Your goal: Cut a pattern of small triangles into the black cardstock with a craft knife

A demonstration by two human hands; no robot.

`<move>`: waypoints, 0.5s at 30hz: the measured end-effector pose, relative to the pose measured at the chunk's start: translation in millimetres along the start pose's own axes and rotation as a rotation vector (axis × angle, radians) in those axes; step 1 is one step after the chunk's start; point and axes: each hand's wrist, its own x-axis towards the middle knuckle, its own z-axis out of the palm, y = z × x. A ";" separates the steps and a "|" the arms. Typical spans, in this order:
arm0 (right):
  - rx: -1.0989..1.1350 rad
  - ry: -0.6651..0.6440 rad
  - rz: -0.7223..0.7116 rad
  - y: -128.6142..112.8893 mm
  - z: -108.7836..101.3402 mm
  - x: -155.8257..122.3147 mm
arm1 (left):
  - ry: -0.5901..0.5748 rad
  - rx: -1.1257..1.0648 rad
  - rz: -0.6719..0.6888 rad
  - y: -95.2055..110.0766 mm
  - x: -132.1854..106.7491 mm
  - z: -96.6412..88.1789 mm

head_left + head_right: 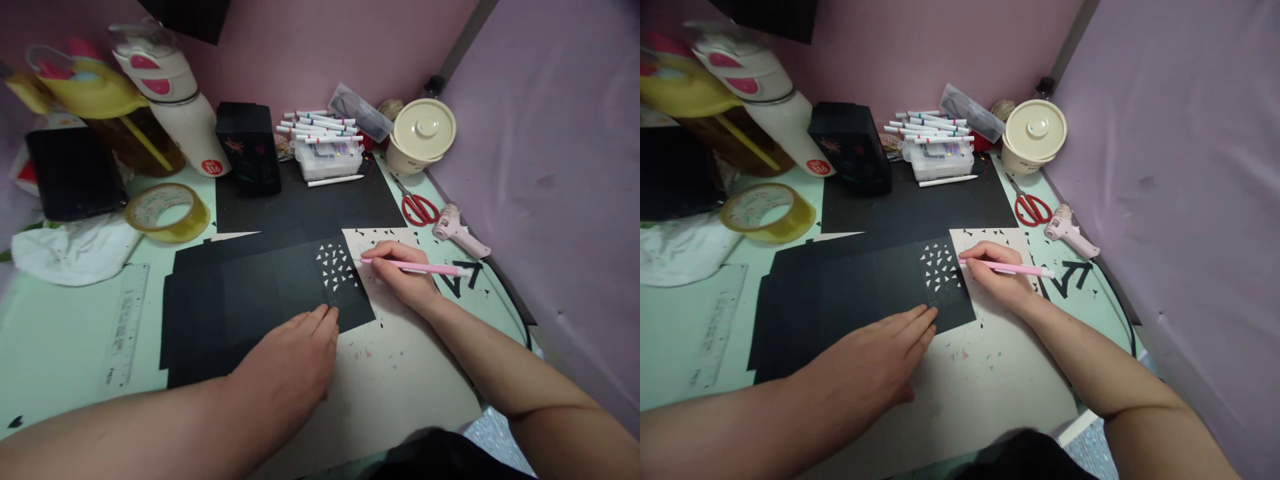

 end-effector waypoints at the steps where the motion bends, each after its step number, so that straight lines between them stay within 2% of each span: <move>1: 0.009 -0.007 0.034 -0.6 0.7 -0.6 | 0.035 0.021 -0.001 3.0 1.6 3.8; 3: 0.020 -0.050 0.084 -1.5 2.5 -1.8 | 0.086 0.051 -0.020 4.1 7.2 8.3; 8: 0.026 -0.164 0.106 -2.1 3.3 -2.1 | 0.096 0.065 -0.067 -1.1 18.8 8.6; 15: -0.014 -0.227 0.151 -6.2 -4.4 2.3 | 0.139 0.170 -0.089 4.2 14.6 12.2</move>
